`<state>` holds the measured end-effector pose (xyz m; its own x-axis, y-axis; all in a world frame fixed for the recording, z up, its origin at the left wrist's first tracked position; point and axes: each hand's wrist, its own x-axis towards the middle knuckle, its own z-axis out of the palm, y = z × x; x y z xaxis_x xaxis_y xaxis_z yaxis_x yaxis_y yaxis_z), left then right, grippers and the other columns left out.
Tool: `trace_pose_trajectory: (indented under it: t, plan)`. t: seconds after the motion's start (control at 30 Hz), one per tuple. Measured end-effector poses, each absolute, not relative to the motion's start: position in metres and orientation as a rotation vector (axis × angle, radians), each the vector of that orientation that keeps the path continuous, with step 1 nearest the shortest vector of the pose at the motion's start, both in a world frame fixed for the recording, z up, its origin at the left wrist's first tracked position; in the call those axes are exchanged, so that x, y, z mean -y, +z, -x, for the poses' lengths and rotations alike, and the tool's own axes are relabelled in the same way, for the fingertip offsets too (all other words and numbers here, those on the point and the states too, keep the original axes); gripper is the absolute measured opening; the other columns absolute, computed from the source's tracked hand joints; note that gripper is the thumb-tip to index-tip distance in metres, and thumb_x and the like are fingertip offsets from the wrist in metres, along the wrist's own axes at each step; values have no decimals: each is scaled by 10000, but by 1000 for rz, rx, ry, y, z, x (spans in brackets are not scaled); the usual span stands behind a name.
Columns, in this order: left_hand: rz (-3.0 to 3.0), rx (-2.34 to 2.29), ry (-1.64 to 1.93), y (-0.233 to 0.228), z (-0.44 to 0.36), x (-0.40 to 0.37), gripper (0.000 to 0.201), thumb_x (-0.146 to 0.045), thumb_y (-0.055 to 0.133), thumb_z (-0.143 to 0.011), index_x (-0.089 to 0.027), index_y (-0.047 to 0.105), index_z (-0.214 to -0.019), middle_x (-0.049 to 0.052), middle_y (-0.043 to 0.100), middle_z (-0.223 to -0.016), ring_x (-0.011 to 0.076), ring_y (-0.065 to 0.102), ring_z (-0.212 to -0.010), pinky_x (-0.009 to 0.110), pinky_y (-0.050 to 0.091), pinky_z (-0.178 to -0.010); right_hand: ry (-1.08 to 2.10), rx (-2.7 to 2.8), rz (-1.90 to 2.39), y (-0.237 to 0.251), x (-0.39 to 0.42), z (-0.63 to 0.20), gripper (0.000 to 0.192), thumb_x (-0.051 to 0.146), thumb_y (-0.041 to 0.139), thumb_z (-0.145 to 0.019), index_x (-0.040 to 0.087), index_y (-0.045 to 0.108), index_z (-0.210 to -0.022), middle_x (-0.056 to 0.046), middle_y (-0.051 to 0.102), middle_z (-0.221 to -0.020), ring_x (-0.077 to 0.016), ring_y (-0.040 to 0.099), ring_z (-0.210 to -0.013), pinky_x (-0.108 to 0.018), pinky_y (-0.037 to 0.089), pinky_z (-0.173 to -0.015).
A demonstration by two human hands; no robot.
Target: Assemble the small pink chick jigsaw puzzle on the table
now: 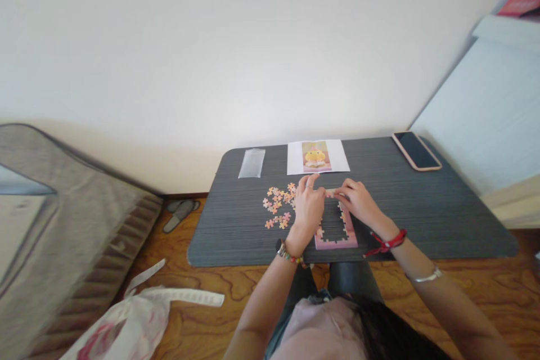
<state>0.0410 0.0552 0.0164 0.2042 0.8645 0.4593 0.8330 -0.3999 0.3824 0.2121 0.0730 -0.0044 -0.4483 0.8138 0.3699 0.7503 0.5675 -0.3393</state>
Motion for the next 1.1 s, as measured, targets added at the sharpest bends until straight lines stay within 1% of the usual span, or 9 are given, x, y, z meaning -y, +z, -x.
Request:
trace_pose_trajectory:
  t: [0.27, 0.5, 0.63, 0.87, 1.0, 1.1]
  plan:
    - [-2366, -1756, 859, -5, -43, -62, 246, -59, 518, -762, -194, 634, -592, 66, 532, -1200, 277, 418, -1104, 473, 458, -898, 164, 2437, 1328, -19, -81, -202, 192, 207, 503, -867, 175, 658, -759, -47, 567, -797, -163, 515, -760, -301, 332, -693]
    - [-2348, -1785, 847, -10, -46, -63, 238, -66, 519, -760, -184, 644, -596, 77, 531, -1204, 292, 416, -1105, 472, 456, -904, 140, 2435, 1371, -22, -79, -203, 206, 215, 484, -874, 179, 661, -776, -55, 572, -799, -165, 510, -757, -299, 323, -691]
    - [-2327, -1821, 834, -9, -48, -61, 237, -81, 514, -774, -176, 648, -603, 88, 523, -1213, 286, 421, -1095, 466, 465, -886, 114, 2416, 1383, -25, -77, -201, 223, 217, 461, -886, 178, 664, -803, -57, 577, -801, -167, 512, -764, -298, 319, -701]
    - [-2271, -1915, 685, -6, -49, -56, 214, -141, 501, -818, -176, 675, -699, 62, 513, -1242, 254, 421, -1111, 418, 449, -907, 73, 2426, 1381, -28, -77, -200, 210, 224, 472, -885, 174, 665, -818, -48, 573, -788, -154, 507, -756, -288, 305, -697]
    - [-2271, -1960, 660, -6, -49, -55, 184, -157, 500, -828, -167, 680, -790, 79, 513, -1232, 253, 421, -1116, 403, 447, -908, 55, 2427, 1388, -29, -77, -199, 208, 229, 477, -883, 172, 665, -816, -53, 580, -792, -157, 510, -757, -288, 301, -691]
    - [-2304, -1937, 675, -5, -48, -52, 200, -134, 482, -833, -169, 678, -814, 78, 511, -1231, 247, 422, -1118, 389, 447, -914, 50, 2416, 1390, -28, -76, -199, 201, 234, 485, -880, 172, 668, -828, -57, 587, -794, -163, 514, -768, -290, 301, -694]
